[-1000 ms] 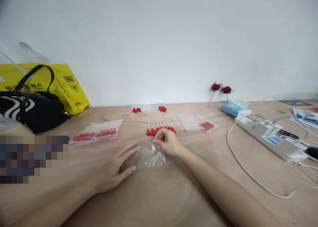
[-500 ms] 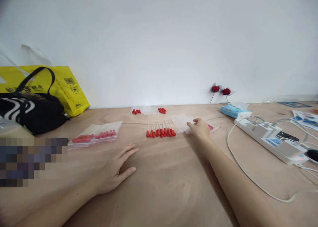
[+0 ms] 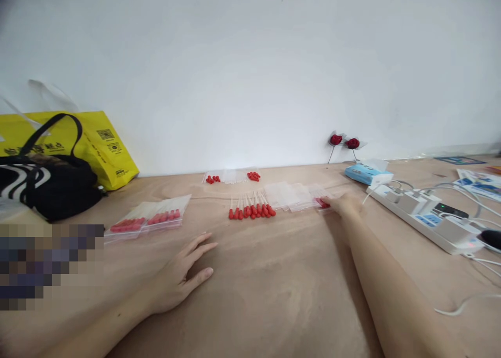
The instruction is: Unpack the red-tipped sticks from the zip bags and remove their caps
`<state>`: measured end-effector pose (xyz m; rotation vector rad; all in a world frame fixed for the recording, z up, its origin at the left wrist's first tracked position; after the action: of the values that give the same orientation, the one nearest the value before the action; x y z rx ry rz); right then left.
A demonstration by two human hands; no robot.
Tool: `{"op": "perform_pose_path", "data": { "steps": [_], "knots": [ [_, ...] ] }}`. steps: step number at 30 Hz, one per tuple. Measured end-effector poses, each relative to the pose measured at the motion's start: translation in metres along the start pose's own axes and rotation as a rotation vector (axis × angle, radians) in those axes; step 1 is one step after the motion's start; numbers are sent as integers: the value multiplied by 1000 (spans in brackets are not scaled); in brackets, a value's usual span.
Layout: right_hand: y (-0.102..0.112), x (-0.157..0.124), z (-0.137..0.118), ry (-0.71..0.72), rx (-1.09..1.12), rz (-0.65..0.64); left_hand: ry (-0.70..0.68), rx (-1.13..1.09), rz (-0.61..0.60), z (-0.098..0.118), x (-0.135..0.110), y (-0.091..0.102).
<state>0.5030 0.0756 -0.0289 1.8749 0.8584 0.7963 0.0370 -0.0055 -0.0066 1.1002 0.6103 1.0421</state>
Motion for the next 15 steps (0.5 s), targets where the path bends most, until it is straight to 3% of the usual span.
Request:
{"op": "perform_pose_path", "data": {
  "steps": [3, 5, 11, 15],
  "knots": [
    [5, -3, 3, -120, 52, -12, -4, 2, 4, 3, -1, 3],
    [11, -9, 1, -125, 75, 53, 0, -11, 12, 6, -2, 5],
    [43, -28, -12, -95, 127, 333, -14, -35, 24, 2, -1, 2],
    [78, -33, -45, 60, 227, 549, -26, -26, 20, 1, 0, 0]
  ]
}}
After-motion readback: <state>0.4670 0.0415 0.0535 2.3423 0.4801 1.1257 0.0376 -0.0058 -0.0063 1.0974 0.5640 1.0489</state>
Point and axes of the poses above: each hand's wrist, its own x-axis towards the middle knuckle, its own y-axis out of the back of the hand, z = x × y, the point moved 5 cm from there along x, towards the middle knuckle, and after that the axes turned 13 degrees about y, right-handed, at the moved point
